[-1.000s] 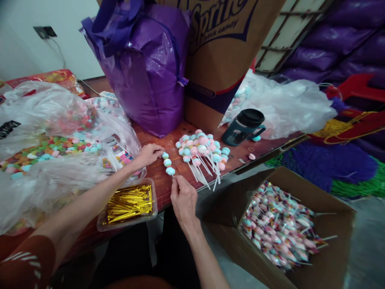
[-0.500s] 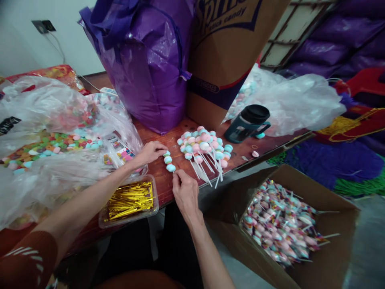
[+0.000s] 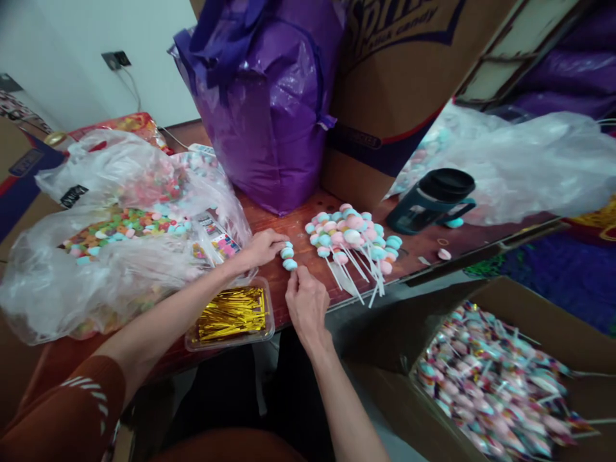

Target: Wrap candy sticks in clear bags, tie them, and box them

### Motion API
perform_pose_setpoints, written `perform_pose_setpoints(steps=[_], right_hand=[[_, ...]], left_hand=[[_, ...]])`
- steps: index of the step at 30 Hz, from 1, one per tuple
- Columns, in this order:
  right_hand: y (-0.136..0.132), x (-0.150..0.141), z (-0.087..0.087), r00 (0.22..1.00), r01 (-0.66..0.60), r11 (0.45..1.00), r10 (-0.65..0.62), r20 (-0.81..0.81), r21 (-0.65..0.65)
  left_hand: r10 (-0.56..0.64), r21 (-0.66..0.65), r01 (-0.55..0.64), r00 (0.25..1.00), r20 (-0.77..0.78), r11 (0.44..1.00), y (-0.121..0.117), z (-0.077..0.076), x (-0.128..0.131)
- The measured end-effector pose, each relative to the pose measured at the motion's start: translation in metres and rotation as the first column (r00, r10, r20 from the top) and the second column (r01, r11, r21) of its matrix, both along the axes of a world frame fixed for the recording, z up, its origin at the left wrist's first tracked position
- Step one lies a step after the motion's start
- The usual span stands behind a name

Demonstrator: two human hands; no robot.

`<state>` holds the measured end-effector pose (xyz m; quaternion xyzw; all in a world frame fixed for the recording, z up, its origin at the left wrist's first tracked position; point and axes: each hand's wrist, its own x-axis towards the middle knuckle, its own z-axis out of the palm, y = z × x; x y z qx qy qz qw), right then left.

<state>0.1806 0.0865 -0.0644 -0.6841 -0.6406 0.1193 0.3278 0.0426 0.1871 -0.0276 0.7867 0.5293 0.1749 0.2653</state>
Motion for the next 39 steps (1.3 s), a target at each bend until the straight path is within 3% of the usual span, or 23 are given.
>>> perform_pose_setpoints(steps=[2,4,7,9,11,13,16,19,23,25,28,30,33,35,37,39], right_hand=[[-0.005,0.004,-0.003,0.999,0.029,0.999,-0.029,0.025,0.033],[-0.010,0.009,-0.006,0.997,0.061,0.995,-0.065,0.047,0.074],[-0.015,0.013,-0.011,0.998,0.046,0.990,-0.052,0.043,0.132],[-0.017,0.013,-0.012,0.998,0.027,0.986,-0.034,0.046,0.162],[-0.018,0.012,-0.013,0.997,0.030,0.982,-0.043,0.067,0.186],[-0.018,0.011,-0.014,0.995,0.036,0.978,-0.054,0.087,0.206],[-0.018,0.010,-0.016,0.994,0.017,0.974,-0.040,0.097,0.227],[-0.018,0.011,-0.017,0.994,0.016,0.970,-0.042,0.104,0.242],[-0.019,0.013,-0.014,0.995,0.027,0.949,-0.056,0.083,0.314],[-0.023,0.011,-0.008,0.996,0.049,0.923,-0.075,0.054,0.381],[-0.035,-0.004,0.011,0.995,0.032,0.919,0.008,-0.101,0.393],[-0.042,-0.020,0.026,0.935,-0.045,0.950,0.149,-0.322,0.310],[-0.048,-0.044,0.044,0.718,-0.151,0.977,0.212,-0.663,0.149],[-0.047,-0.052,0.050,0.596,-0.130,0.988,0.147,-0.790,0.086],[-0.045,-0.051,0.049,0.521,-0.079,0.995,0.087,-0.849,0.054],[-0.043,-0.044,0.047,0.498,-0.066,0.997,0.068,-0.865,0.041]], left_hand=[[0.004,0.062,-0.007,0.999,0.042,0.998,-0.015,0.010,-0.011],[0.067,0.162,-0.088,0.989,0.128,0.983,-0.029,0.019,-0.031],[0.341,0.180,-0.373,0.922,0.184,0.910,-0.034,0.028,-0.075],[0.548,0.179,-0.550,0.834,0.068,0.816,-0.027,0.028,-0.105],[0.648,0.195,-0.623,0.753,-0.114,0.758,-0.016,0.022,-0.127],[0.667,0.169,-0.646,0.711,-0.222,0.745,-0.006,0.014,-0.140],[0.661,0.126,-0.652,0.712,-0.236,0.748,0.002,0.003,-0.146],[0.666,0.111,-0.659,0.718,-0.205,0.744,0.001,0.000,-0.145],[0.675,0.113,-0.666,0.728,-0.118,0.738,-0.015,0.009,-0.140],[0.673,0.113,-0.671,0.739,0.025,0.733,-0.031,0.016,-0.132],[0.579,0.022,-0.645,0.700,0.418,0.764,-0.062,0.025,-0.107],[0.508,-0.047,-0.603,0.624,0.594,0.796,-0.086,0.030,-0.082],[0.448,-0.069,-0.554,0.587,0.674,0.830,-0.118,0.034,-0.043],[0.461,-0.122,-0.573,0.494,0.737,0.810,-0.132,0.034,-0.022],[0.507,-0.291,-0.551,0.290,0.812,0.782,-0.140,0.033,-0.010],[0.590,-0.533,-0.362,0.063,0.805,0.765,-0.142,0.031,-0.004]])
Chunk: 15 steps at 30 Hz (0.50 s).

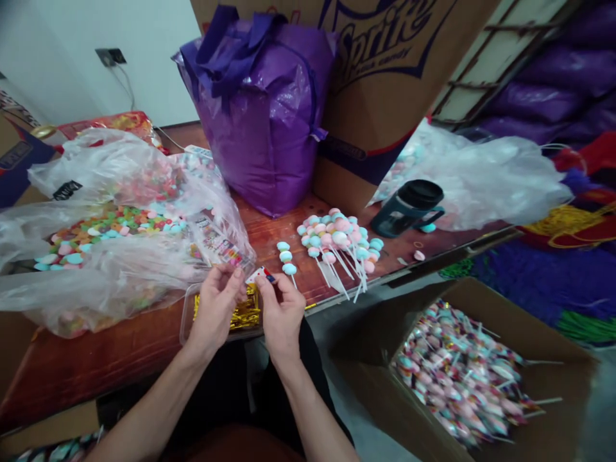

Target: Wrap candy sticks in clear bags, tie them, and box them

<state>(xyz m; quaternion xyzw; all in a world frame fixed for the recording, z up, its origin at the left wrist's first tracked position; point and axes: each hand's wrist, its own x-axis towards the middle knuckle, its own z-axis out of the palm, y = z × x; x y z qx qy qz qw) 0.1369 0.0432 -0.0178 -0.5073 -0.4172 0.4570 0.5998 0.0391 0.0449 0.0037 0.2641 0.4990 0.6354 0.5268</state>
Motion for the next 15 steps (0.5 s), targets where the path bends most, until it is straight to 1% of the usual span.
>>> perform_pose_setpoints(steps=[1,2,3,4,6,8,11,15], right_hand=[[0.000,0.004,-0.001,1.000,-0.013,1.000,0.013,0.004,-0.004],[0.000,0.008,-0.002,0.999,-0.033,0.999,0.033,0.014,-0.009],[-0.001,0.011,-0.003,0.998,-0.056,0.998,0.057,0.024,-0.015],[-0.002,0.014,-0.003,0.996,-0.079,0.997,0.079,0.028,-0.023],[-0.005,0.015,-0.003,0.994,-0.101,0.994,0.102,0.039,-0.037],[-0.008,0.013,-0.002,0.994,-0.073,0.997,0.075,0.079,-0.026],[-0.008,0.012,-0.001,0.988,-0.016,1.000,0.016,0.153,0.002],[-0.006,0.019,-0.002,0.981,-0.001,1.000,-0.002,0.195,0.015]], left_hand=[[-0.059,-0.058,0.068,0.988,0.145,0.996,0.000,-0.001,0.001],[-0.102,-0.092,0.129,0.961,0.255,0.987,0.001,-0.001,0.002],[-0.116,-0.101,0.156,0.940,0.320,0.983,0.002,-0.001,0.003],[-0.103,-0.091,0.143,0.933,0.344,0.986,0.003,-0.001,0.004],[-0.027,-0.052,0.046,0.944,0.328,0.998,0.005,-0.002,0.006],[0.032,-0.038,-0.021,0.951,0.308,0.999,0.005,-0.003,0.010],[0.052,-0.061,-0.037,0.961,0.273,0.997,0.002,-0.005,0.014],[0.061,-0.082,-0.041,0.963,0.261,0.996,0.001,-0.004,0.008]])
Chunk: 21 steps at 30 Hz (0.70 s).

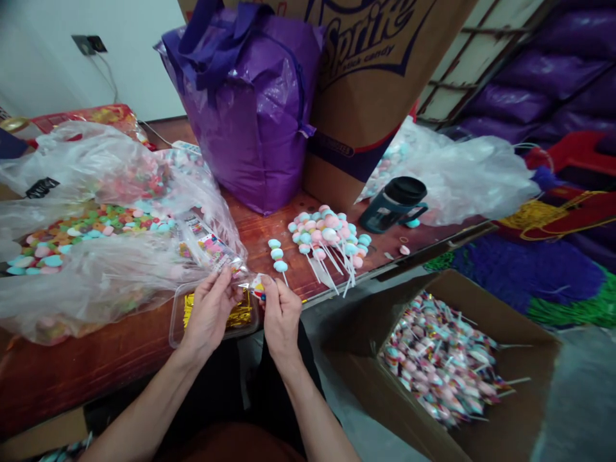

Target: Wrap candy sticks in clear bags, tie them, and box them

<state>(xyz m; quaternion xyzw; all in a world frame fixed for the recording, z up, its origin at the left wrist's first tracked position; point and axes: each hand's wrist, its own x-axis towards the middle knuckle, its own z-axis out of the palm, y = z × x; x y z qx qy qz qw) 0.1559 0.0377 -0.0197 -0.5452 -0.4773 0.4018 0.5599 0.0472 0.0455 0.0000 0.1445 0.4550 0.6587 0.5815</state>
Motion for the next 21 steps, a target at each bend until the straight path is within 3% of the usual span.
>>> perform_pose_setpoints(steps=[4,9,12,16,18,21], right_hand=[[0.001,0.008,-0.001,0.995,-0.066,0.997,0.063,0.074,0.036],[0.002,0.006,-0.007,0.993,-0.040,0.999,0.037,-0.113,-0.026],[0.003,0.007,-0.007,0.992,-0.011,0.999,0.006,-0.125,-0.041],[0.007,0.016,-0.003,0.999,-0.037,0.999,0.038,0.022,-0.029],[0.010,0.023,-0.004,0.991,0.020,1.000,-0.020,0.134,0.000],[0.017,0.034,-0.013,0.869,0.145,0.984,-0.179,0.462,0.107]], left_hand=[[0.038,-0.008,-0.038,0.999,0.034,0.999,0.006,0.002,-0.009],[0.130,0.021,-0.130,0.991,0.013,0.991,0.008,-0.002,-0.006],[0.118,0.013,-0.118,0.993,0.021,0.993,0.008,-0.003,-0.003],[0.085,-0.043,-0.081,0.991,0.101,0.996,0.012,-0.003,-0.004],[0.110,-0.059,-0.104,0.988,0.107,0.993,0.016,-0.003,-0.005],[0.169,-0.054,-0.164,0.980,0.101,0.985,0.024,-0.004,-0.007]])
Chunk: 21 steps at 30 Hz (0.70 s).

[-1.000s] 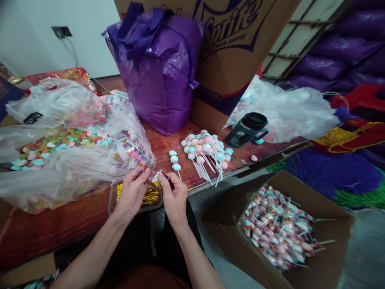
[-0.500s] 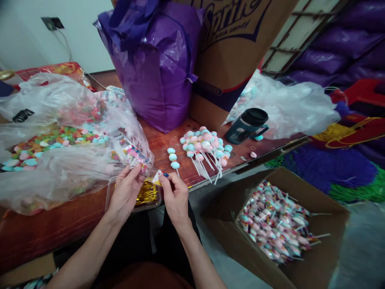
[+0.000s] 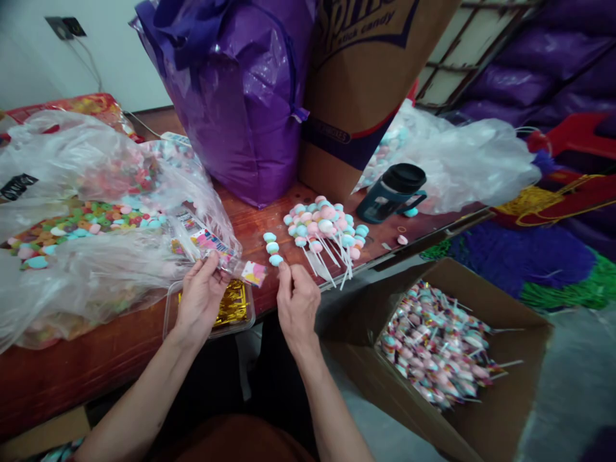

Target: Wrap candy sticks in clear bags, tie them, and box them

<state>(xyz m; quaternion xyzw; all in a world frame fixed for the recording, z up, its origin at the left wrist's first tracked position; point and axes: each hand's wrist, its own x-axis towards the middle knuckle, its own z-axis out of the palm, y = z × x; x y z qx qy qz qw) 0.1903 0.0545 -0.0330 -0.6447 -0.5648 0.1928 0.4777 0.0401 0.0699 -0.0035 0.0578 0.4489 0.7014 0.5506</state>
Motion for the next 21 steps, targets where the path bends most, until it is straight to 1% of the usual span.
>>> perform_pose_setpoints(steps=[1,3,4,5,6,8,10,11,13,14,15,17,21], right_hand=[[0.002,0.003,-0.005,0.989,0.028,1.000,-0.029,0.148,0.009],[0.007,0.006,-0.015,0.919,0.037,0.999,-0.027,0.392,-0.018],[0.009,0.007,-0.021,0.885,0.037,0.998,-0.012,0.466,-0.046],[0.010,0.006,-0.025,0.864,0.039,0.997,0.002,0.504,-0.070],[0.011,0.006,-0.029,0.861,0.044,0.996,0.003,0.509,-0.081],[0.011,0.006,-0.032,0.907,0.056,0.997,-0.030,0.419,-0.052],[0.008,0.007,-0.030,0.973,0.062,0.998,-0.065,0.223,0.021],[0.004,0.009,-0.026,0.991,0.066,0.997,-0.071,0.110,0.051],[-0.006,0.014,-0.017,0.995,0.067,0.995,-0.061,-0.079,0.074],[-0.012,0.016,-0.011,0.989,0.059,0.996,-0.048,-0.140,0.073],[-0.018,0.018,-0.007,0.984,0.046,0.996,-0.032,-0.175,0.075],[-0.030,0.022,0.001,0.983,0.012,0.995,0.006,-0.182,0.101],[-0.040,0.027,0.006,0.996,-0.061,0.980,0.071,-0.049,0.191]], left_hand=[[0.014,0.007,-0.014,1.000,0.005,1.000,0.003,0.000,-0.001],[0.020,0.010,-0.020,0.999,0.029,1.000,0.008,-0.001,-0.004],[0.014,0.001,-0.014,0.999,0.047,1.000,0.010,-0.001,-0.005],[0.006,-0.014,-0.005,0.998,0.066,1.000,0.012,-0.002,-0.007],[0.001,-0.034,0.001,0.996,0.084,0.999,0.014,-0.002,-0.009],[0.001,-0.071,0.007,0.994,0.111,0.997,0.016,-0.002,-0.012],[0.016,-0.091,-0.005,0.992,0.122,0.996,0.018,-0.001,-0.014],[0.025,-0.095,-0.013,0.992,0.122,0.995,0.019,0.000,-0.016],[0.039,-0.092,-0.029,0.993,0.112,0.995,0.021,0.000,-0.018],[0.047,-0.087,-0.038,0.994,0.103,0.996,0.021,0.000,-0.018],[0.053,-0.081,-0.046,0.994,0.093,0.996,0.022,0.000,-0.019],[0.065,-0.070,-0.059,0.995,0.074,0.996,0.023,-0.002,-0.018],[0.059,-0.024,-0.058,0.998,0.036,0.998,0.022,-0.004,-0.017]])
